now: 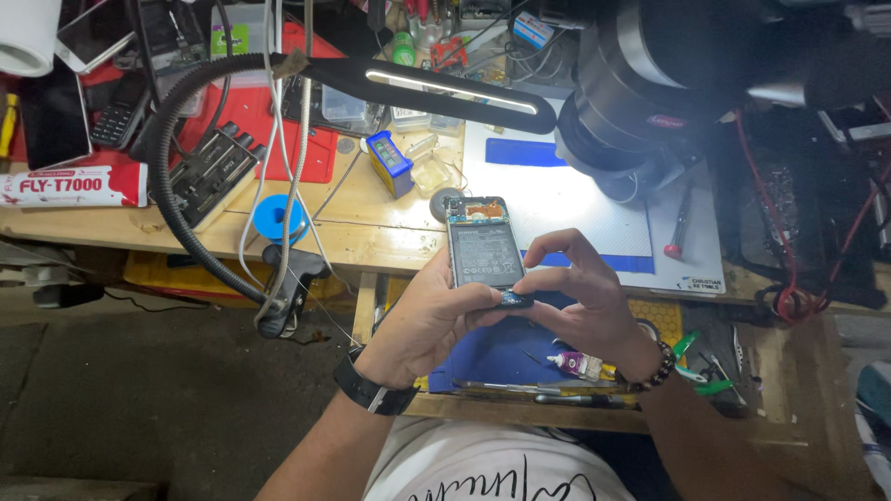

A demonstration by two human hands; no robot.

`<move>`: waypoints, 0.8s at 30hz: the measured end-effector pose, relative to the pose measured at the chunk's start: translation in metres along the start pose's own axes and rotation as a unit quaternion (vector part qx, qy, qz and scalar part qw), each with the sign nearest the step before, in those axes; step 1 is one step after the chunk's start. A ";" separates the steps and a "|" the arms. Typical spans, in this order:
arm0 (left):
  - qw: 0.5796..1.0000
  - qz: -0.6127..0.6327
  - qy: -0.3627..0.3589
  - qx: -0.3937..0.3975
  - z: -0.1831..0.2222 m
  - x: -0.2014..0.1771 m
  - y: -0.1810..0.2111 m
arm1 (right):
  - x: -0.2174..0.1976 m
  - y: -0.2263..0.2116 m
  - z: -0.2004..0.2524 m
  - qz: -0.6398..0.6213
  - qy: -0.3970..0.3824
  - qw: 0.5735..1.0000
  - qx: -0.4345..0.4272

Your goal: The person cleans components with a brush, applies adhesive, and connects a new battery and screen assembly to the internal circuitry of a mobile phone. The person then plugs in a cable to verify the device displays a charging animation on the screen.

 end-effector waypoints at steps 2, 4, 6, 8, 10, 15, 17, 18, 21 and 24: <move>1.000 0.002 0.000 -0.001 -0.001 0.000 0.000 | 0.000 -0.001 -0.003 -0.004 0.000 1.000 -0.011; 1.000 0.005 0.007 -0.010 -0.001 -0.001 0.000 | 0.000 -0.001 -0.006 -0.007 -0.001 1.000 -0.014; 1.000 0.007 0.003 -0.008 -0.002 -0.001 0.000 | 0.001 -0.002 -0.008 -0.007 -0.002 1.000 -0.014; 1.000 0.008 0.003 -0.007 -0.003 -0.001 0.001 | 0.001 -0.003 -0.009 -0.007 -0.003 1.000 -0.012; 1.000 0.007 0.006 -0.007 -0.002 -0.002 0.002 | 0.001 -0.004 -0.010 -0.004 -0.003 1.000 -0.010; 1.000 0.009 0.002 -0.006 -0.003 -0.002 0.004 | 0.002 -0.004 -0.012 -0.012 -0.003 1.000 -0.011; 1.000 0.012 -0.002 -0.003 -0.003 -0.002 0.005 | 0.002 -0.005 -0.012 -0.007 -0.006 1.000 -0.007; 1.000 0.014 -0.005 -0.003 -0.003 -0.002 0.005 | 0.002 -0.005 -0.013 -0.006 -0.006 1.000 -0.009; 1.000 0.023 -0.010 -0.006 -0.003 -0.002 0.006 | 0.002 -0.005 -0.014 -0.001 -0.007 1.000 -0.013; 1.000 0.025 -0.015 -0.011 -0.002 -0.003 0.006 | 0.002 -0.005 -0.013 0.003 -0.007 1.000 -0.016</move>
Point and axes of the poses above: each hand's wrist, its own z-axis away from the middle knuckle, its own x-axis out of the palm, y = z × x, the point moved 1 cm from there along -z, towards the middle knuckle, and after that the axes turned 2 degrees about -x, right-handed, at the moved point
